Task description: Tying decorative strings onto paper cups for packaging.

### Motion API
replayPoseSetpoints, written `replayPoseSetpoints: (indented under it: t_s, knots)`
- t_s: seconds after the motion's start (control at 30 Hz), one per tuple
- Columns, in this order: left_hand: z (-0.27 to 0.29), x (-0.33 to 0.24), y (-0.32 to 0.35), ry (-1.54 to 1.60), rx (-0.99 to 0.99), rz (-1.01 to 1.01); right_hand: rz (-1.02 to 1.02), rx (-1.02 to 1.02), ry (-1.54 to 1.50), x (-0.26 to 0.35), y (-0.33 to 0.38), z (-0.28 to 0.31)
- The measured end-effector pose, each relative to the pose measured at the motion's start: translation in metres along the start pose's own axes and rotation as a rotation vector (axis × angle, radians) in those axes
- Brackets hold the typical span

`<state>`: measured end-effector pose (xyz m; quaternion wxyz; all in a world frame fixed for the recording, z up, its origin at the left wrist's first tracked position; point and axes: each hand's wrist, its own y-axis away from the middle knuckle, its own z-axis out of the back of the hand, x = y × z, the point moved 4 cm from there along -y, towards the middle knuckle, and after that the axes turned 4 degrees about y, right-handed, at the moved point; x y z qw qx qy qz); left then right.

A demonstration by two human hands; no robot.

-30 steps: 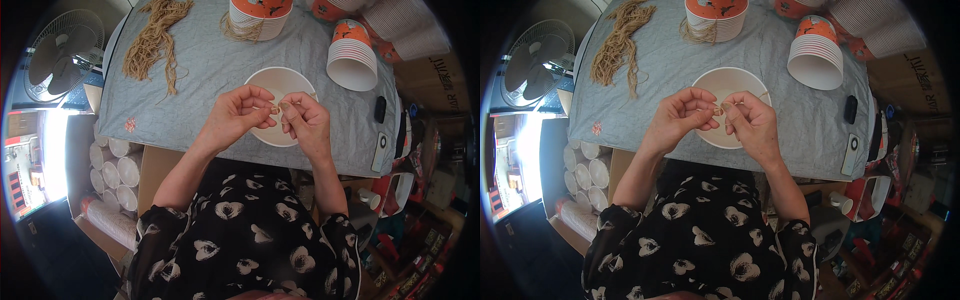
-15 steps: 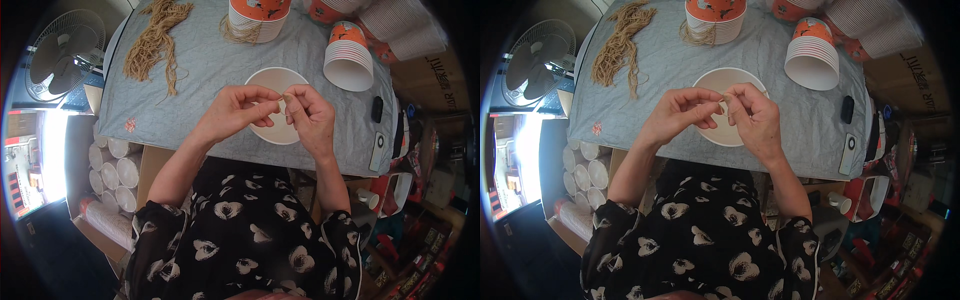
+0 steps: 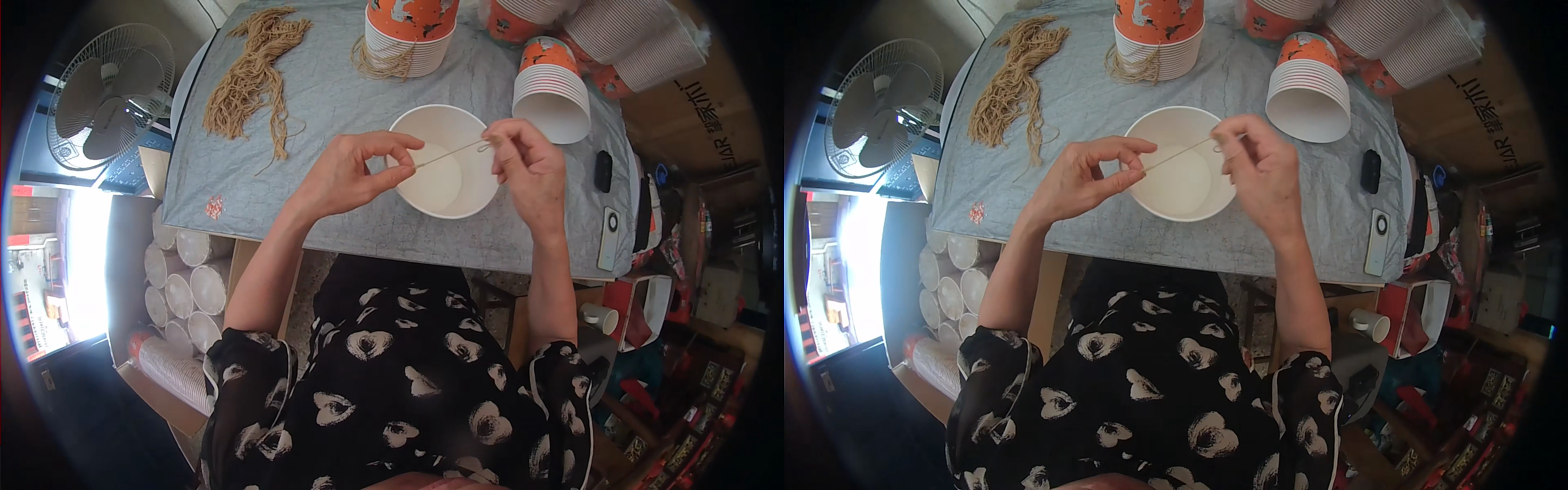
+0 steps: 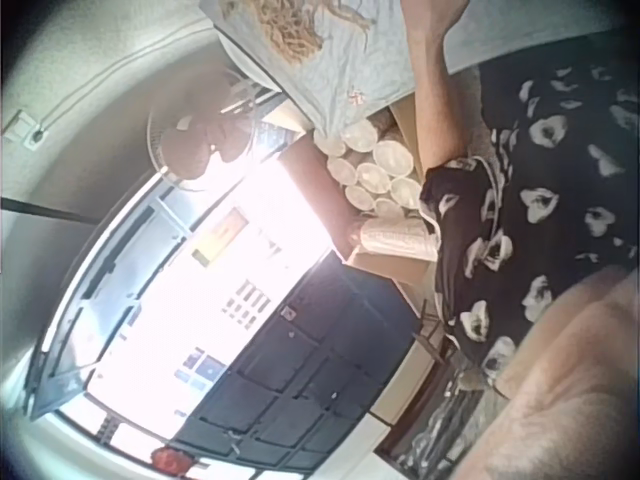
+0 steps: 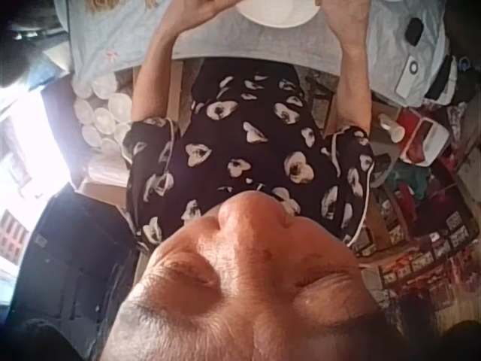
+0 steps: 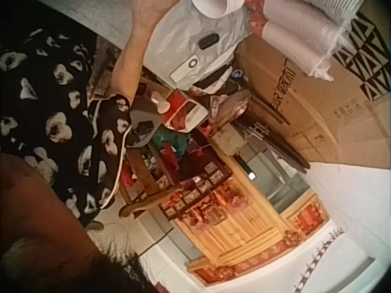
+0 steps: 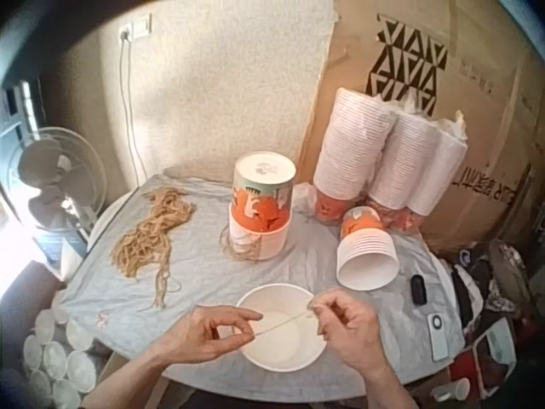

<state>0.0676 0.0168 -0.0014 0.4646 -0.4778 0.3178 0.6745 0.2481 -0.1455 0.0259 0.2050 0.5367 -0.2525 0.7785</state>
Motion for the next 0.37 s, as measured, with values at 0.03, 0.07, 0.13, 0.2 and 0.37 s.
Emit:
replayPoseSetpoints:
  t_s: [0.03, 0.07, 0.13, 0.2, 0.37]
  knots:
    - [0.001, -0.002, 0.004, -0.068, -0.043, -0.156, -0.005, -0.025, -0.032, -0.001, -0.003, 0.006]
    - [0.000, -0.001, 0.006, -0.069, -0.043, -0.162, -0.001, -0.029, -0.029, -0.002, -0.004, 0.011]
    - [-0.003, -0.001, 0.009, -0.139, -0.020, -0.202, 0.032, -0.108, -0.068, -0.007, -0.008, 0.023]
    - [-0.009, 0.007, 0.010, -0.098, 0.013, -0.211, 0.062, -0.133, -0.079, -0.010, -0.013, 0.027]
    - [-0.022, 0.007, 0.015, 0.058, 0.199, -0.138, 0.095, -0.133, -0.169, -0.004, -0.031, 0.020]
